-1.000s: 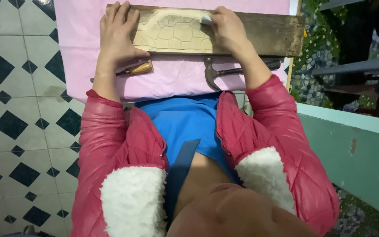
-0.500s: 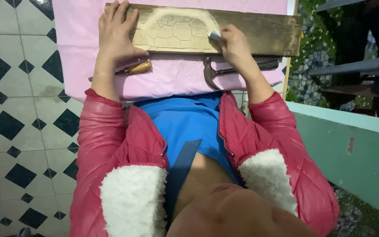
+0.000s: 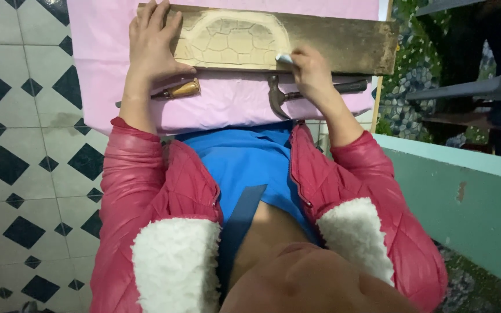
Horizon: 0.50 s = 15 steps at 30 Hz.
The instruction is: Hand-sanding a detailed wooden carving of a turtle on a plank using sandpaper.
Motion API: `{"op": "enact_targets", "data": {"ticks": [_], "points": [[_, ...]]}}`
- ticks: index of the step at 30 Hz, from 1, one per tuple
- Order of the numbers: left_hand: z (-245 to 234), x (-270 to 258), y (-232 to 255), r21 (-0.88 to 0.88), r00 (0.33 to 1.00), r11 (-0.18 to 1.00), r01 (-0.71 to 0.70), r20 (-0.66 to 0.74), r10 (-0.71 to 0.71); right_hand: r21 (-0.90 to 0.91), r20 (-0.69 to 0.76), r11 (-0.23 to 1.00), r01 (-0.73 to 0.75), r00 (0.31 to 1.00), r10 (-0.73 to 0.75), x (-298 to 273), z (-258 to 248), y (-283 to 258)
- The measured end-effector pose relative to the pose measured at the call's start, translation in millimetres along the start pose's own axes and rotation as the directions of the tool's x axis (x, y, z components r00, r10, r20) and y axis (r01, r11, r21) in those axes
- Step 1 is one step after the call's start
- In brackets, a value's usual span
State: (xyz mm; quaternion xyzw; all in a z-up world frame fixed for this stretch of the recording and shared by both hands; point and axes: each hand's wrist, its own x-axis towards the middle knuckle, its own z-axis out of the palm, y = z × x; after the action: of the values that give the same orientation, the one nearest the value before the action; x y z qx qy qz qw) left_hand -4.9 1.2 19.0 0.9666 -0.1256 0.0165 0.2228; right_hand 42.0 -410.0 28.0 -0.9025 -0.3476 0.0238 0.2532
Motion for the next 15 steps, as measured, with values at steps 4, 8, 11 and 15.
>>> {"op": "enact_targets", "data": {"ticks": [4,8,11,15], "points": [[7,1,-7,0.014,1.0,1.0,-0.014,-0.001,0.014,-0.073,-0.016,0.994,0.077,0.997,-0.078,-10,-3,7],[8,1,-9,0.027,0.999,0.999,-0.032,-0.024,0.032,-0.144,0.035,0.989,-0.041,0.998,0.046,12,-4,21],[-2,1,3,-0.034,0.998,0.998,0.05,0.05,-0.048,-0.094,0.231,0.989,-0.114,0.964,0.133,29,-26,19],[9,1,-7,-0.004,1.0,1.0,0.003,0.0,-0.003,-0.028,0.149,0.995,-0.093,0.984,0.096,49,-34,31]]}}
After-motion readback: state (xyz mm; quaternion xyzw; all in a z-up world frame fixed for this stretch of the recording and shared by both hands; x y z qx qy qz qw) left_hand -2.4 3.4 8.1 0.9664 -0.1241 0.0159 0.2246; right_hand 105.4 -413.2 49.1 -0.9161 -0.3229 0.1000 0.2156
